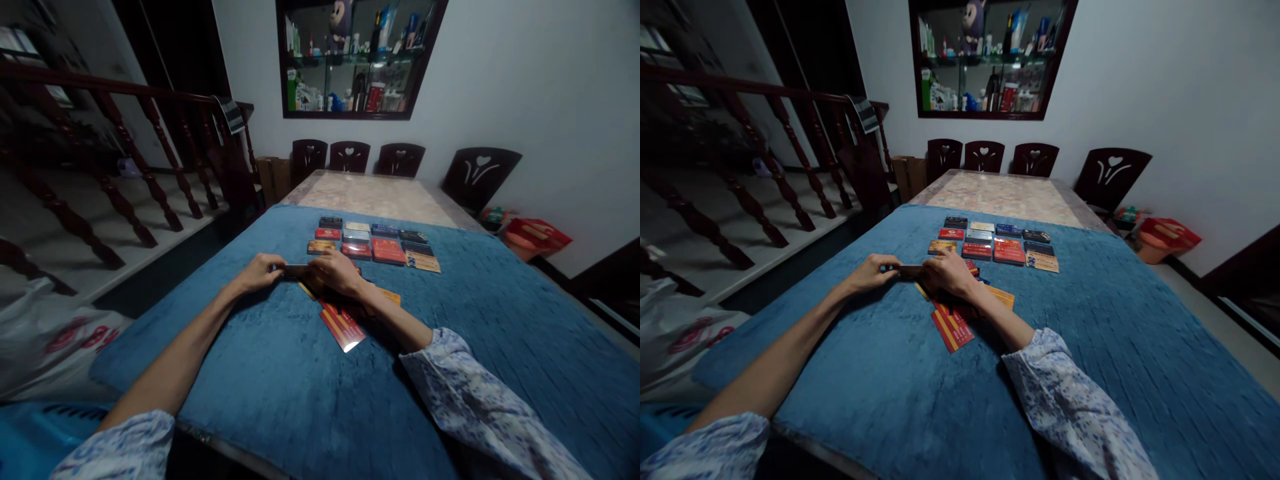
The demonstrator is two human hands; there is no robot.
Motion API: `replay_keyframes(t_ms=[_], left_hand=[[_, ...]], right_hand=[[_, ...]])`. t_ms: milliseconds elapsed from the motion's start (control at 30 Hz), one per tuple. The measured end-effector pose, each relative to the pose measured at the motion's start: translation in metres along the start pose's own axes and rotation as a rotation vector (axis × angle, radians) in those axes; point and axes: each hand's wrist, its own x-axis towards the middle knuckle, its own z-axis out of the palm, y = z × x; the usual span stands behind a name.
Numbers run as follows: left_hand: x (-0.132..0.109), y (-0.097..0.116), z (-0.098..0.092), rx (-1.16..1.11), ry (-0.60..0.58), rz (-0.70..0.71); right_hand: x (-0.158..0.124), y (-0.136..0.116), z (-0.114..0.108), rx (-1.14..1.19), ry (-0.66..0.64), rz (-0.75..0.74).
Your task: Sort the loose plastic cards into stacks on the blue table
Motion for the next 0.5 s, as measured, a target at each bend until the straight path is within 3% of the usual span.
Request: replay_keyframes(t_ms=[500], left_hand=[[0.0,-0.002,0.015,-0.03,0.086,0.007]], right_hand=[[-0.002,-0.011,0.0,-0.05,-0.037,0.168]])
